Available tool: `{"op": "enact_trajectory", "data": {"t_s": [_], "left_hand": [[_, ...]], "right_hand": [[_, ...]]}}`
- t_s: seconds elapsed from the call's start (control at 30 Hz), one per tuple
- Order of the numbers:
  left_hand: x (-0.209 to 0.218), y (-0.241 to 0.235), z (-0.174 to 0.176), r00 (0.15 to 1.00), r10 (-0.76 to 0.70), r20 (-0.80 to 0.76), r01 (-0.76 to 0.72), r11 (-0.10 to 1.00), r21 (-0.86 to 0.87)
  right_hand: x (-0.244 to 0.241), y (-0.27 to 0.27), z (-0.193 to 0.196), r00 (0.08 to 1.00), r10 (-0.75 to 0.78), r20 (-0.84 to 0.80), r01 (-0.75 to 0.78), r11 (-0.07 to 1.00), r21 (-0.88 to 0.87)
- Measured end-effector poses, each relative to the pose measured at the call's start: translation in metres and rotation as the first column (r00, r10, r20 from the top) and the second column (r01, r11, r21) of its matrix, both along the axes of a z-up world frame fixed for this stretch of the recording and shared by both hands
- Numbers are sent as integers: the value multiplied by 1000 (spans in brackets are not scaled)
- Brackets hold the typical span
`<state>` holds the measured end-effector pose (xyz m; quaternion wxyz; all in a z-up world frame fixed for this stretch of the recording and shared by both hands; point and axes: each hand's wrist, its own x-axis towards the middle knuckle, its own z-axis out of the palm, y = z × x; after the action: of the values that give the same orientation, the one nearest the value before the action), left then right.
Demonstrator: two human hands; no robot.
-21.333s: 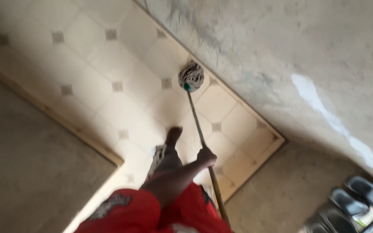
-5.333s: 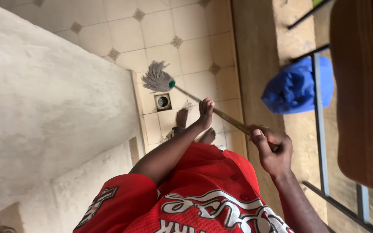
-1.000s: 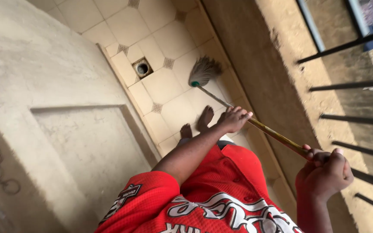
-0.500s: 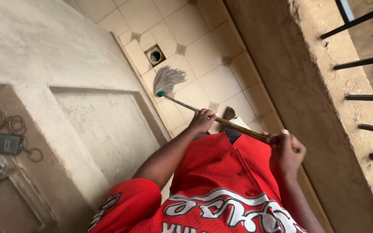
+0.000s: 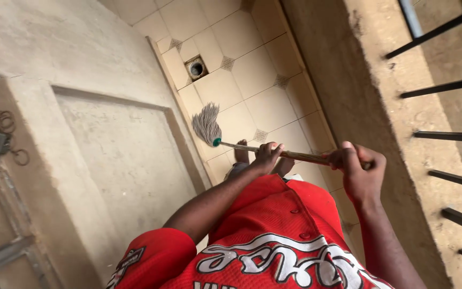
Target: Mop the tiled floor of a balcony using a standard mop
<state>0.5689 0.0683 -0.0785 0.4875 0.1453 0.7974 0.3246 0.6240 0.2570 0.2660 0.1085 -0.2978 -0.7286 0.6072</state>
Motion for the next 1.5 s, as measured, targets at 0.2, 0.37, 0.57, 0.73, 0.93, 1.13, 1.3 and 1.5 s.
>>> {"op": "enact_trajectory", "data": {"t_s": [0.2, 0.37, 0.57, 0.73, 0.93, 1.13, 1.3, 1.5], "left_hand": [[10, 91, 27, 824, 557, 106, -566, 819, 95], [-8, 160, 2, 573, 800, -177, -630, 568, 530], [-4, 199, -25, 856, 514, -47, -415, 739, 530], [-18, 269, -209, 599, 214, -772, 313, 825, 471], [11, 238, 92, 998, 10, -66, 17, 919, 394], [41, 199, 161, 991, -125, 54, 106, 956, 274], [68, 159, 133, 988, -151, -11, 150, 967, 204], [76, 82, 146, 986, -155, -57, 156, 987, 24]], "right_hand": [[-5, 53, 26, 964, 216, -152, -213, 976, 40], [13, 95, 22, 916, 365, -168, -326, 920, 219], [34, 110, 51, 855, 462, -236, -401, 877, 263], [63, 98, 36, 908, 345, -240, -245, 898, 364], [107, 77, 33, 984, -54, -167, 116, 914, 388], [137, 71, 22, 799, -524, -296, 560, 827, 48], [157, 54, 10, 610, -741, -282, 710, 669, -220], [184, 5, -17, 567, -800, -197, 714, 597, -367]]}}
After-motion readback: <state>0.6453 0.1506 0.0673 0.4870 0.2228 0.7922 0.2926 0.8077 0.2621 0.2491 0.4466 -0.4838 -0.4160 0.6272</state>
